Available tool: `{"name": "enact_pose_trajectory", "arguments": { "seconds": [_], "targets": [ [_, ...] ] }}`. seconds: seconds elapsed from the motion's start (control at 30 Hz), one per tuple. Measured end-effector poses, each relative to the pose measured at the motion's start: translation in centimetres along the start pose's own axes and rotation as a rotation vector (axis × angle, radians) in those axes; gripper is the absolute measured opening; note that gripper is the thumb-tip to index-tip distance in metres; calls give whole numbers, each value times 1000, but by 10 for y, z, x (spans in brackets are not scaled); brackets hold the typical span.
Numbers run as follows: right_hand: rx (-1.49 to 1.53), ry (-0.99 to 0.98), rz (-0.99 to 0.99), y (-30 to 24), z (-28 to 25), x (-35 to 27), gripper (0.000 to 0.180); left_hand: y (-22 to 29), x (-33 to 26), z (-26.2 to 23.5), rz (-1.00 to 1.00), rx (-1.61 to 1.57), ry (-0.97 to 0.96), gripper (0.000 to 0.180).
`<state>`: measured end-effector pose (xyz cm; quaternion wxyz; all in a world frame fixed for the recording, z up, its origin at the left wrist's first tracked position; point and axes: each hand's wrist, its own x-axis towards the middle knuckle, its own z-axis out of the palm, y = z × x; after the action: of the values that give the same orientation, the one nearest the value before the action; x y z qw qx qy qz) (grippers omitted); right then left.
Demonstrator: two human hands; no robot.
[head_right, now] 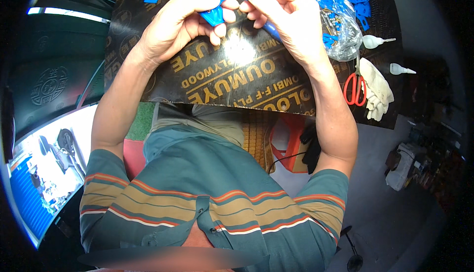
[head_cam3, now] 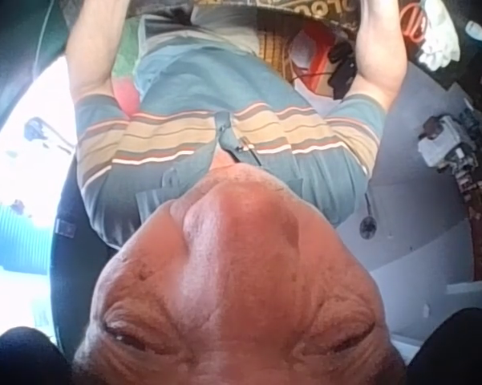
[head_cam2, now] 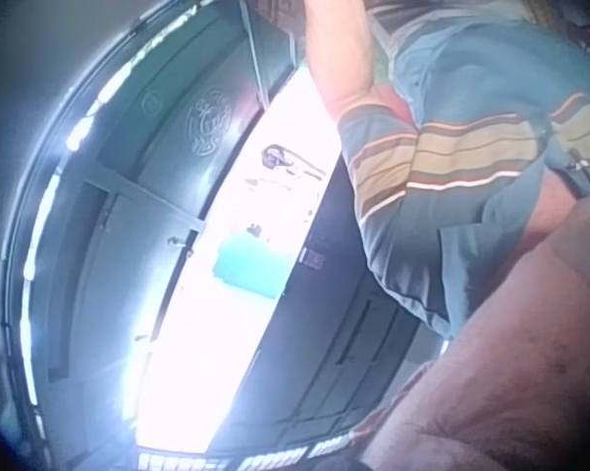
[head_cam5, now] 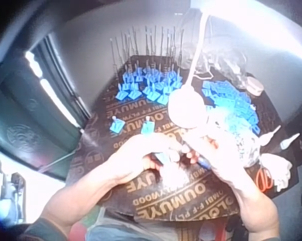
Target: Manually assemble small blue plastic components with wiring and adhesive.
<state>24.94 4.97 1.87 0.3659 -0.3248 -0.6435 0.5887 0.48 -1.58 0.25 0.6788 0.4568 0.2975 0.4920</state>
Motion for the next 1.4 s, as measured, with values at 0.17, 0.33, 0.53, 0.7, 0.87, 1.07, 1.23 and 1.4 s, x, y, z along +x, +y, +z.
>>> {"name": "enact_pose_trajectory", "arguments": {
  "seconds": [0.17,0.33,0.53,0.7,0.87,1.07,1.23,1.4],
  "targets": [
    [-7,-5,8,3,-3,2,27,3,2,-2,-190,-264,-25,39],
    [-27,-20,16,2,-3,2,26,3,3,-7,-237,-346,-27,37],
    [-63,-22,8,-1,1,1,24,5,4,-7,-247,-363,-14,35],
    [-41,-32,22,0,1,1,24,3,2,-6,-229,-343,-18,35],
    [-54,-25,22,3,4,2,25,0,-2,6,76,83,129,30],
    [-53,-84,0,2,12,-1,23,1,-6,27,352,882,341,19],
    [-63,-85,-2,-3,16,-2,17,3,4,21,876,1280,296,21],
    [-70,-49,-60,0,19,-4,19,15,-2,28,945,1285,315,20]
  ]
}}
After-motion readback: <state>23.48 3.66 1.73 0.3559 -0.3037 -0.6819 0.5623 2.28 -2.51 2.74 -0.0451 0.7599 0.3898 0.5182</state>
